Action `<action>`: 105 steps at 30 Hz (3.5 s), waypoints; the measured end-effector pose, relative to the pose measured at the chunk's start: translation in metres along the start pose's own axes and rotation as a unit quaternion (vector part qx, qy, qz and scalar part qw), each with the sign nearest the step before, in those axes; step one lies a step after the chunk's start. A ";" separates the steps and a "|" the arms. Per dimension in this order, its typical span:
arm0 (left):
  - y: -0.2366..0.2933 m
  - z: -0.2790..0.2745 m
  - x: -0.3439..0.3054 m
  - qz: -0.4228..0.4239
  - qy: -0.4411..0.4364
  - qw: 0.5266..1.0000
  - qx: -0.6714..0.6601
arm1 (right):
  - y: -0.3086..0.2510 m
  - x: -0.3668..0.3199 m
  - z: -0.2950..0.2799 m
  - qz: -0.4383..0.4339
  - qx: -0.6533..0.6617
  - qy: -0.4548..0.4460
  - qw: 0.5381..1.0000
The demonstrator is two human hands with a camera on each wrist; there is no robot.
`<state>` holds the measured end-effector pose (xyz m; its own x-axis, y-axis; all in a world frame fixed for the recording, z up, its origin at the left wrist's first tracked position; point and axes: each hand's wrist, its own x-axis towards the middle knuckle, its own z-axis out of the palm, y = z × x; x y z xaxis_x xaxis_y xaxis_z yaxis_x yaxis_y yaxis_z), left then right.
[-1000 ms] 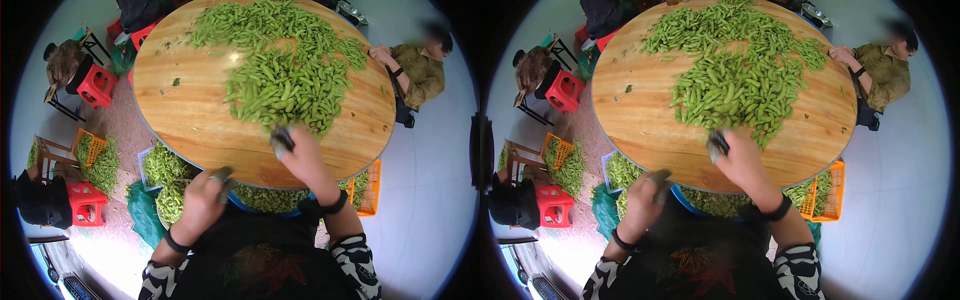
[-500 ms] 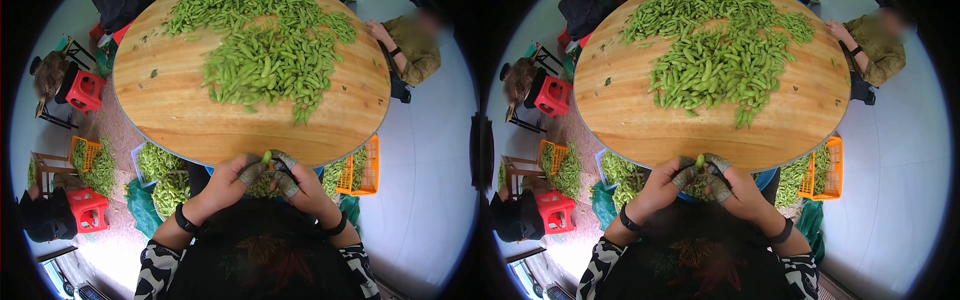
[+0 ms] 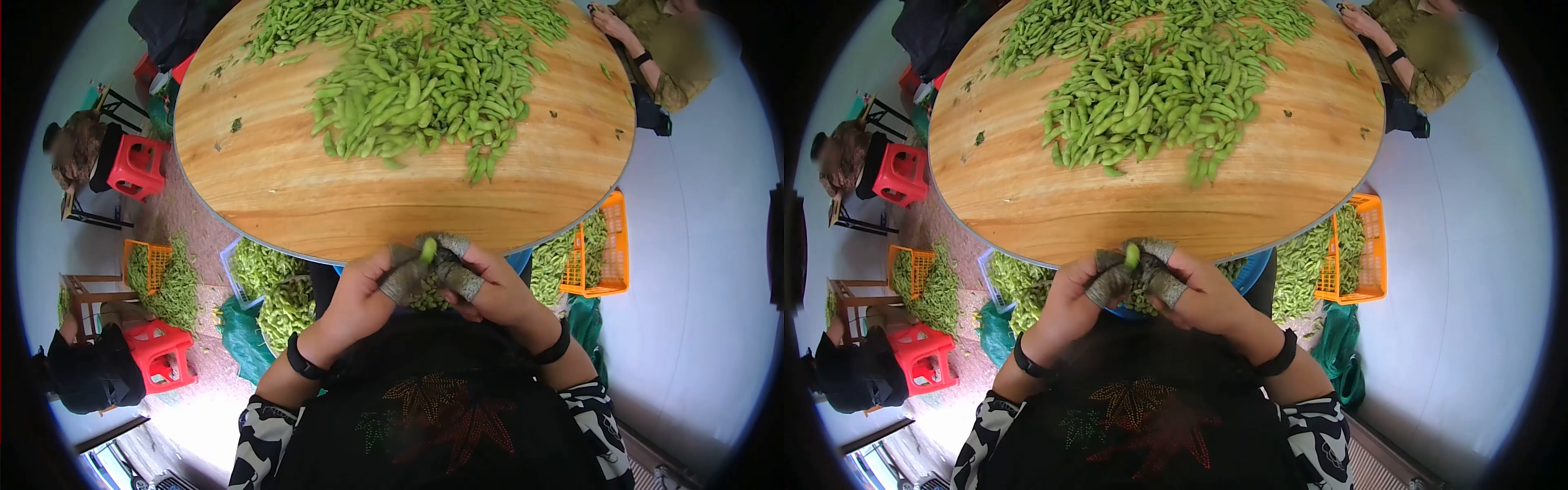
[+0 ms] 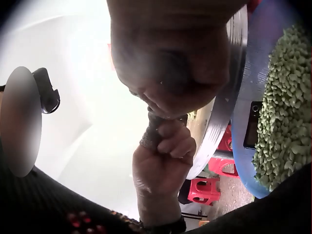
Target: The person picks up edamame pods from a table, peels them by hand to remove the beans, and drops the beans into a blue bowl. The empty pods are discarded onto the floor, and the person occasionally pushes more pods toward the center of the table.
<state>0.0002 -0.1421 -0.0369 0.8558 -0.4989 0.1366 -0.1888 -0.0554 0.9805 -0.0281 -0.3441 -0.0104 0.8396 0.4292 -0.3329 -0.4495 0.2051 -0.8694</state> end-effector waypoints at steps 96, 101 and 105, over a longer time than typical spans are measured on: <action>0.009 -0.006 -0.023 -0.230 -0.159 0.949 -0.147 | 0.025 -0.011 -0.002 -0.089 -0.243 0.072 0.963; 0.013 -0.011 -0.025 -0.282 -0.173 0.878 -0.347 | 0.020 0.005 0.007 -0.071 0.008 -0.045 0.996; 0.012 -0.014 -0.026 -0.274 -0.192 0.802 -0.495 | 0.022 0.008 0.011 -0.053 0.100 -0.080 0.990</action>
<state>-0.0178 -0.1178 -0.0271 0.4327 -0.8742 -0.2203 0.8020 0.2617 0.5369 -0.0345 -0.3265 -0.0278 0.8337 0.5263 -0.1670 -0.4259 0.4205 -0.8011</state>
